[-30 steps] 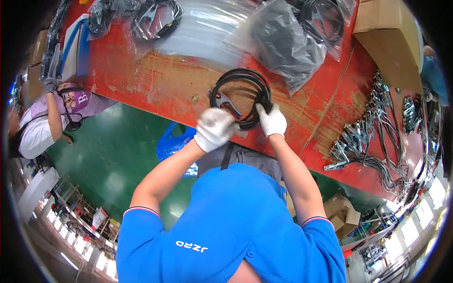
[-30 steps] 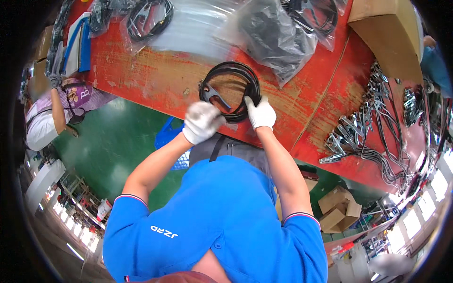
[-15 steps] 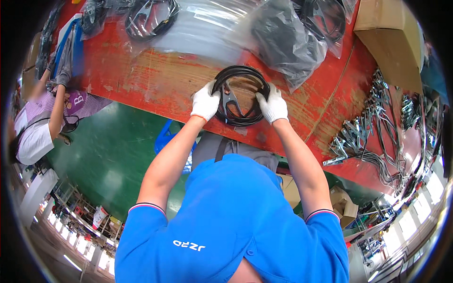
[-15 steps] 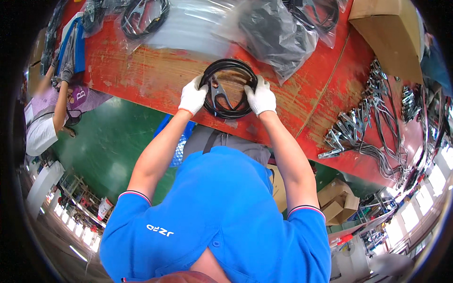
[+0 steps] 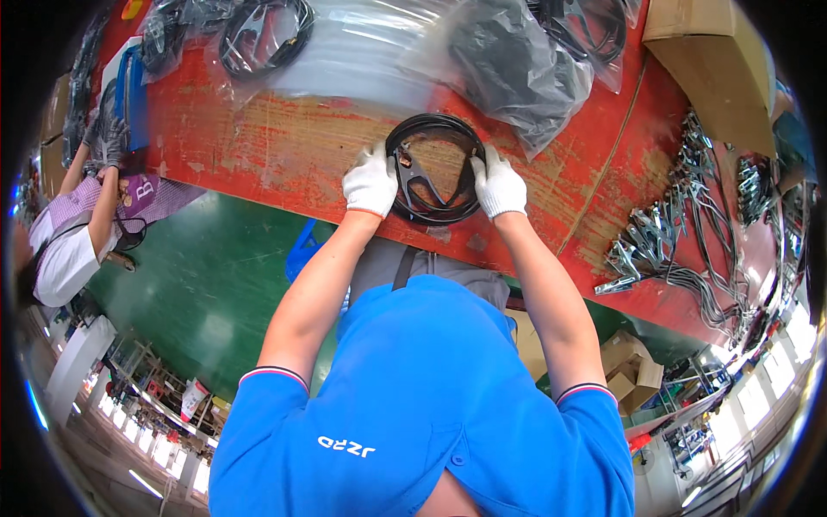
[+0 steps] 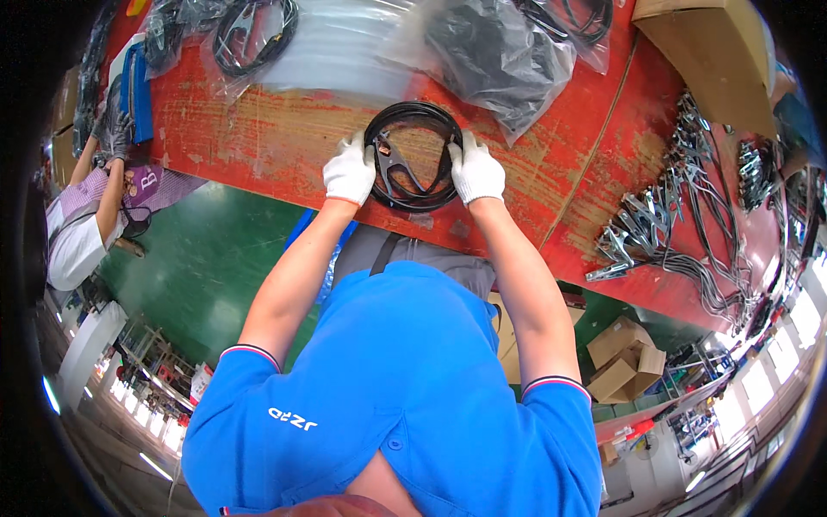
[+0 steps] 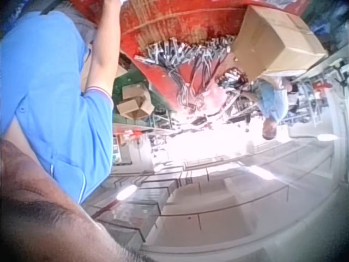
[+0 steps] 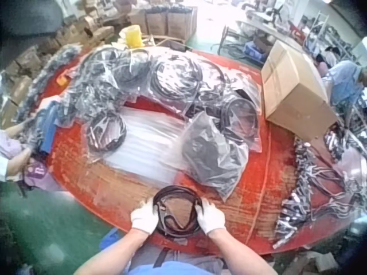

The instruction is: The person coils black cables with attached metal clips and places them into clear plastic bags. The person repeatedly picks up a cable, coils it, and inserts it into a bag on a red workbench.

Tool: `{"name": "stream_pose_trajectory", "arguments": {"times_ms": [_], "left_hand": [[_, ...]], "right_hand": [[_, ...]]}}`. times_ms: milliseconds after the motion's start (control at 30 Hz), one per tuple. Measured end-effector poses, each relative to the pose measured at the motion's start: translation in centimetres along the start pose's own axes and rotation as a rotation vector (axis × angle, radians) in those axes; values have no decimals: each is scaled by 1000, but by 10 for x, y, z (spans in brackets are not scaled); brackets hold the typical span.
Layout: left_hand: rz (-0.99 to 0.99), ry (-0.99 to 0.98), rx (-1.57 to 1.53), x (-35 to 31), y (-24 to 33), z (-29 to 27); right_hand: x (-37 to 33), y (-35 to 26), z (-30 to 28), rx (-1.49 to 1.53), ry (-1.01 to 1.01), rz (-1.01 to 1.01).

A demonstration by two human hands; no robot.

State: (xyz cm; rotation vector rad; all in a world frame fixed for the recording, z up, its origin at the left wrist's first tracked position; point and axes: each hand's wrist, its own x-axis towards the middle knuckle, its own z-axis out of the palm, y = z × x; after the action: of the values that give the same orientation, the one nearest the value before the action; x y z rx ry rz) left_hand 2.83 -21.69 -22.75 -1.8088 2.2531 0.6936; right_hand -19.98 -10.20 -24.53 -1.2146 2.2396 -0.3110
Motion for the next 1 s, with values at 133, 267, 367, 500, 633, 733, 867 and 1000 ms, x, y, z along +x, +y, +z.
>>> {"name": "stream_pose_trajectory", "arguments": {"times_ms": [133, 267, 367, 500, 633, 733, 867, 1000], "left_hand": [[6, -50, -21, 24, -5, 0], [45, -157, -35, 28, -10, -1], [160, -20, -123, 24, -39, 23], [94, -224, -4, 22, -18, -4], [145, -85, 116, -1, -22, 21], [128, -134, 33, -1, -17, 4], [45, -228, -152, -15, -24, -3], [31, -257, -158, -35, -30, 9]], "right_hand": [[3, -13, -12, -81, -114, 56], [2, 5, 7, 125, 53, -26], [-3, 7, 5, 194, 12, 7], [-13, 4, 0, 193, -56, 86], [-28, 5, 6, 142, -25, 107], [-29, 7, 3, 177, -42, 106], [-47, -4, -3, 120, -76, 192], [-74, 8, 26, 41, -146, 169]]}}
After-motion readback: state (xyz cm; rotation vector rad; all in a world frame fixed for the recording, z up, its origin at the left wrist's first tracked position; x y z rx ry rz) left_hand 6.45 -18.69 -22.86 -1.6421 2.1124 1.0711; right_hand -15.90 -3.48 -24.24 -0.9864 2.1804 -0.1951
